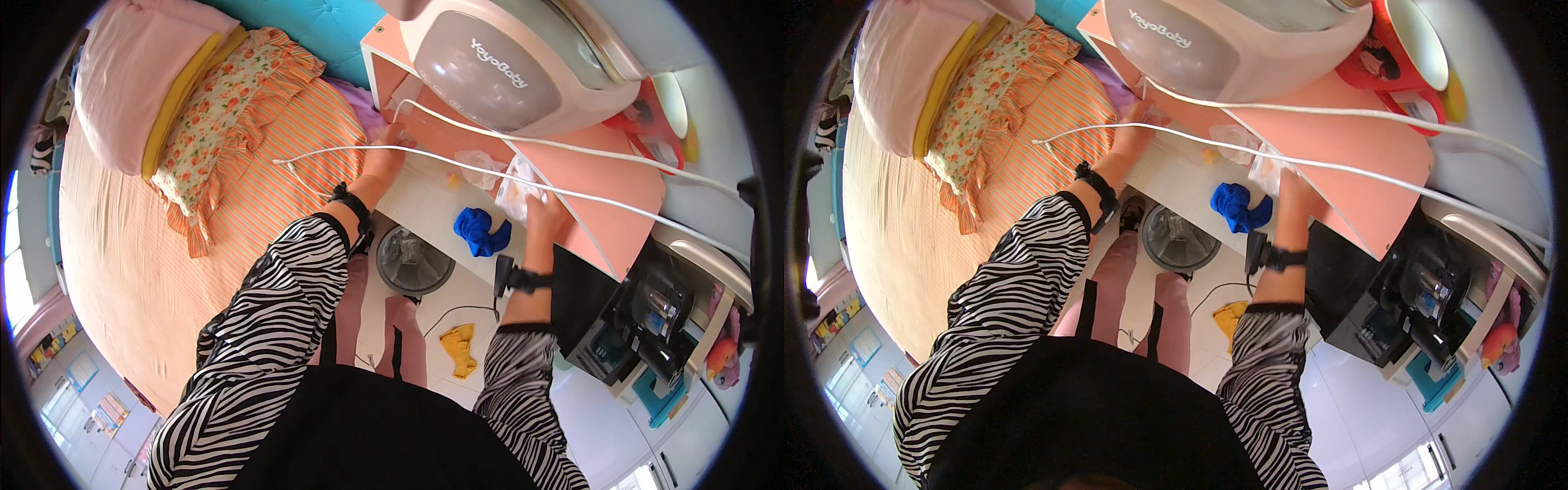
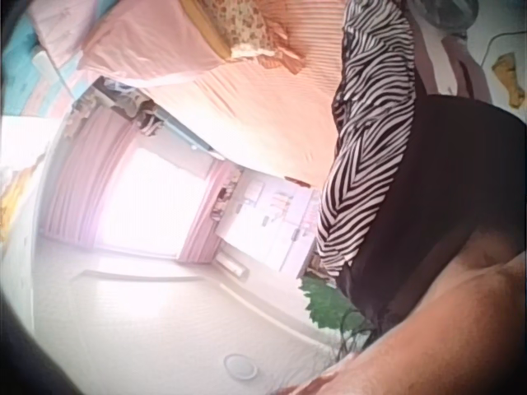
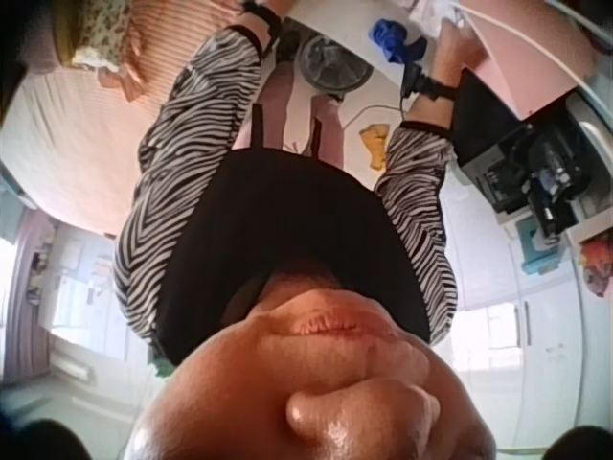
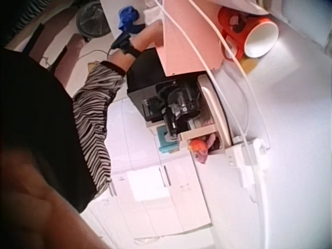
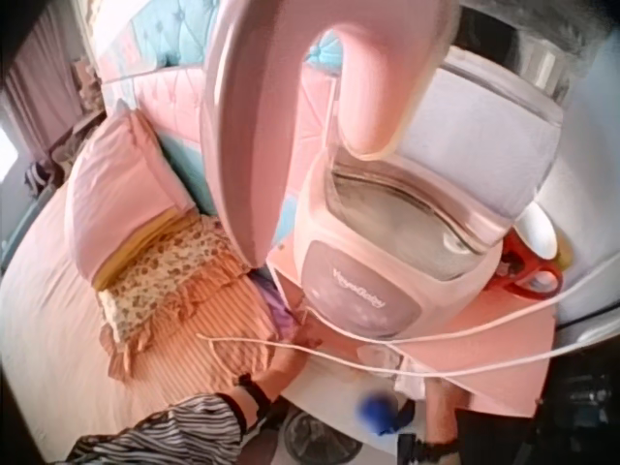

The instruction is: The person wipes various surfaces in a bedroom using a blue cloth. They clean a bedside table, a small refrigerator, and a desk, moving items like a water bottle and plastic containers aside to reach the surfaces.

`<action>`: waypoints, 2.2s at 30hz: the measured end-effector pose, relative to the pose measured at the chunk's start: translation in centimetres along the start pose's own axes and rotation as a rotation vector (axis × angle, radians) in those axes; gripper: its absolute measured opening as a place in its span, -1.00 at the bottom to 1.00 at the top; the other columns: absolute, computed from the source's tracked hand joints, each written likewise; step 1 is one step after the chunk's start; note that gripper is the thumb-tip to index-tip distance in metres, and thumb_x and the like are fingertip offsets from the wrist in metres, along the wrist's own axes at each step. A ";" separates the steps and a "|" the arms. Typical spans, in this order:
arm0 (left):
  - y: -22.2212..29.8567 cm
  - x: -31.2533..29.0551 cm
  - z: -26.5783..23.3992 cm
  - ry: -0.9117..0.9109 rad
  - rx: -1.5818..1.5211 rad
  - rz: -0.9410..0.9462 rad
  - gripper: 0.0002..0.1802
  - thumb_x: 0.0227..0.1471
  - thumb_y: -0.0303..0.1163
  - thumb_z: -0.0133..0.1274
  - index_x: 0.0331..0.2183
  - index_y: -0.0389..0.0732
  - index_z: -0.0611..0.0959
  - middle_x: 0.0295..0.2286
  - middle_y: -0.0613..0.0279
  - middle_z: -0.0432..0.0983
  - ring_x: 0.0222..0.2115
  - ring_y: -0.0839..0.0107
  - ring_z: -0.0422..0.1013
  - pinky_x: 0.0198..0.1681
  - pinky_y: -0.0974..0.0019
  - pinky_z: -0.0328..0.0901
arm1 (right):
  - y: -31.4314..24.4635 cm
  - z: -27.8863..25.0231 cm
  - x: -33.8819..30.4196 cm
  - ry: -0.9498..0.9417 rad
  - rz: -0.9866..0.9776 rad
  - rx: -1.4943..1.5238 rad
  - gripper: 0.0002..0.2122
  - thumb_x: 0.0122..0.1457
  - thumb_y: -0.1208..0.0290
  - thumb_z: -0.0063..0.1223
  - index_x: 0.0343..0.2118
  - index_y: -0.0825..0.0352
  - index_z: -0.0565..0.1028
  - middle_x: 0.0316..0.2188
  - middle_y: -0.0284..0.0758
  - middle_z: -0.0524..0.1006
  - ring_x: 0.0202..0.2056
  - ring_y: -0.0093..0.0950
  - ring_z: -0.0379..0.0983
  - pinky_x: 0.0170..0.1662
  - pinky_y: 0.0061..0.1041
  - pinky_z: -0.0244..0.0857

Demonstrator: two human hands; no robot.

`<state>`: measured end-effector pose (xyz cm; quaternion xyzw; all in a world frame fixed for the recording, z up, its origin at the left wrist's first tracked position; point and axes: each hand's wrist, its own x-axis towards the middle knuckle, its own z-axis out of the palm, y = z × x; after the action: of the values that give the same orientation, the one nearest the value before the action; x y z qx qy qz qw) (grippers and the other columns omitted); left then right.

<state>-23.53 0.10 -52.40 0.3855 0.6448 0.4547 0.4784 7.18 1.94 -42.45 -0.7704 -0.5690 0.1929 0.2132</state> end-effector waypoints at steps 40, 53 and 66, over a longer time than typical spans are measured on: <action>7.6 -6.5 -0.7 -0.276 -0.510 -0.376 -0.54 -0.01 -0.41 0.07 -0.04 -0.27 0.40 -0.20 0.29 0.43 -0.21 0.47 0.35 -0.16 0.42 0.26 | -5.1 5.8 -7.0 -0.431 0.404 1.057 -0.71 0.02 0.29 0.18 -0.47 0.43 0.37 -0.50 -0.41 0.44 -0.46 -0.59 0.32 -0.39 -0.55 0.23; 7.5 -6.2 -0.9 -0.096 -0.184 -0.370 -0.63 -0.01 -0.40 0.09 -0.15 -0.38 0.49 -0.33 0.23 0.50 -0.37 0.50 0.40 -0.29 0.45 0.30 | -6.8 3.9 -8.1 -0.597 0.197 0.585 -0.55 0.08 0.07 0.07 -0.20 0.43 0.40 -0.35 -0.39 0.43 -0.33 -0.60 0.31 -0.28 -0.62 0.21; 8.5 -10.6 -6.1 0.076 -0.301 -0.341 -0.70 -0.04 -0.48 0.08 -0.21 -0.38 0.50 -0.36 0.22 0.51 -0.41 0.51 0.43 -0.37 0.45 0.32 | 0.4 10.6 -3.8 0.005 -0.657 -0.363 -0.74 0.04 0.44 -0.08 -0.17 0.31 0.37 -0.12 -0.21 0.37 0.00 -0.17 0.21 0.04 -0.21 0.13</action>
<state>-26.35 -8.64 -40.64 0.1780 0.6431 0.4726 0.5757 0.76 -0.62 -51.32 -0.5724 -0.8103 0.0086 0.1250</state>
